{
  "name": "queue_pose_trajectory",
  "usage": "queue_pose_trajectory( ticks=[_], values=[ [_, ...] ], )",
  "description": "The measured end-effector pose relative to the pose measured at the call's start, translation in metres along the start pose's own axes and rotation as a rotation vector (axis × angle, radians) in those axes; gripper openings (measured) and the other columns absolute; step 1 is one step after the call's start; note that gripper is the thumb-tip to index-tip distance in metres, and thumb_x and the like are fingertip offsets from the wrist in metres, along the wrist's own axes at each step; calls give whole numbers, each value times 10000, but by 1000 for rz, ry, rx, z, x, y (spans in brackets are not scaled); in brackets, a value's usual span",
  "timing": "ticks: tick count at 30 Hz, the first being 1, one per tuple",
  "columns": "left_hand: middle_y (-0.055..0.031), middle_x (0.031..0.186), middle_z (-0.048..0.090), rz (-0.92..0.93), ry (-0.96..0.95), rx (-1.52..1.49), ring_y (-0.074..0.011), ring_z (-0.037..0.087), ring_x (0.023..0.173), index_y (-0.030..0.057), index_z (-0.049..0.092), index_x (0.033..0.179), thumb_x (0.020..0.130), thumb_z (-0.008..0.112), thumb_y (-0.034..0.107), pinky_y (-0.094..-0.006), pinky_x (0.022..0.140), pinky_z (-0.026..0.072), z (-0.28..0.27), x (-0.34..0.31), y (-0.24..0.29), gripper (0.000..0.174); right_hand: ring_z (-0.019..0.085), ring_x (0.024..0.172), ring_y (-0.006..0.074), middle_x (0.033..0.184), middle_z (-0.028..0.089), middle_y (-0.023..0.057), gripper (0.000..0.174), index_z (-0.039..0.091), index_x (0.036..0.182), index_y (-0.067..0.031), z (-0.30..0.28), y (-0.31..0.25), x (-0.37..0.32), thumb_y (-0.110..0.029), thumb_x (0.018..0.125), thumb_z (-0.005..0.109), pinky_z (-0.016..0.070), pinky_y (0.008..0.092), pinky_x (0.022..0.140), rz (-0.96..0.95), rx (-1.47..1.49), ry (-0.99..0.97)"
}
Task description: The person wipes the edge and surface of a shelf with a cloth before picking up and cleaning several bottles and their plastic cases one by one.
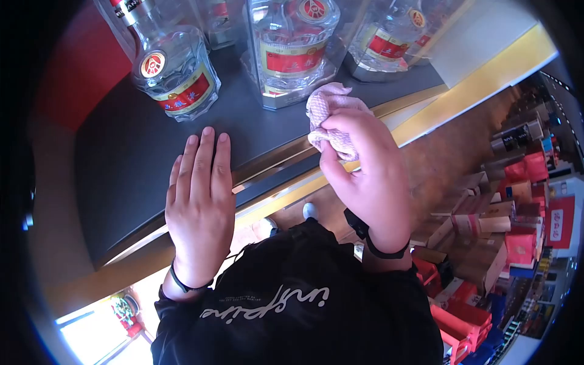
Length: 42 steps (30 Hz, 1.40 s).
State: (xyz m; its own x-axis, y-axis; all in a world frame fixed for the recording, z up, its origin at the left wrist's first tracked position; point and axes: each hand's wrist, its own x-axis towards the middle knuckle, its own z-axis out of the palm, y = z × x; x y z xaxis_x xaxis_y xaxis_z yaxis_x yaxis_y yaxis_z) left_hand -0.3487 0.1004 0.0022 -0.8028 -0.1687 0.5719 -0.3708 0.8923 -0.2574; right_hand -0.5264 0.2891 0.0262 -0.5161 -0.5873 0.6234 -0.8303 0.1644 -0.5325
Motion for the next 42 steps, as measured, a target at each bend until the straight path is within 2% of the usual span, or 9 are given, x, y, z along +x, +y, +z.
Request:
queue_pose_trajectory(
  ticks=[4,8,15,19,23,32,38,39,42],
  values=[
    [-111,1496,700,-20,-2,-14,-316,711,1353,89,680,1455,1025,689,152,-470,1091,615,1,4,5,434,730,1104,383,1197,734,160,437,687,1280,-31,1,-2,6,80,864,756,598,472,929,-94,-21,-60],
    [-85,1517,699,-123,-57,-106,-332,672,1419,113,696,1450,736,720,-59,-504,1179,564,-11,7,10,735,699,1136,370,1258,694,146,630,651,1408,23,5,-3,22,35,790,773,584,471,992,-336,136,-270],
    [-75,1488,718,-196,-66,-79,-311,692,1391,145,718,1418,789,740,-22,-497,1159,580,-16,11,19,651,644,1234,416,1387,582,217,646,662,1427,16,-15,23,30,-32,800,809,550,524,1086,-521,58,-349],
    [-40,1536,703,-247,-53,-89,-297,651,1457,144,731,1415,668,753,-50,-492,1210,552,-14,9,23,773,603,1355,459,1465,563,261,633,670,1438,15,-13,28,31,-69,830,826,520,541,1163,-590,127,-481],
    [-49,1537,700,-259,-19,-106,-291,650,1457,140,719,1416,675,775,-23,-497,1203,556,-14,7,24,760,632,1361,428,1444,602,273,565,646,1430,65,4,16,33,-69,901,792,531,498,1170,-637,101,-455],
    [-101,1521,699,-192,100,-133,-291,667,1435,47,687,1338,955,712,181,-455,1180,559,-8,-1,13,407,648,1322,452,1372,637,273,529,593,1418,96,40,-34,52,-11,911,697,555,502,1141,-636,14,-476],
    [-105,1519,693,-195,31,-172,-311,673,1417,50,684,1373,959,694,109,-487,1172,560,-13,3,13,418,684,1243,403,1293,656,234,481,625,1326,94,22,-31,46,-45,885,761,596,463,1077,-557,-71,-455],
    [-105,1523,690,-195,20,-170,-313,670,1419,51,682,1381,950,692,84,-493,1171,560,-13,3,13,432,702,1253,413,1339,678,194,483,646,1346,18,17,-29,42,-35,879,760,590,491,1079,-478,-28,-438],
    [-111,1524,687,-180,9,-156,-317,668,1419,51,680,1391,915,674,29,-503,1173,558,-13,3,13,477,672,1257,386,1297,645,223,520,618,1360,89,2,-24,39,-68,890,774,592,443,1084,-455,-104,-454]
  ],
)
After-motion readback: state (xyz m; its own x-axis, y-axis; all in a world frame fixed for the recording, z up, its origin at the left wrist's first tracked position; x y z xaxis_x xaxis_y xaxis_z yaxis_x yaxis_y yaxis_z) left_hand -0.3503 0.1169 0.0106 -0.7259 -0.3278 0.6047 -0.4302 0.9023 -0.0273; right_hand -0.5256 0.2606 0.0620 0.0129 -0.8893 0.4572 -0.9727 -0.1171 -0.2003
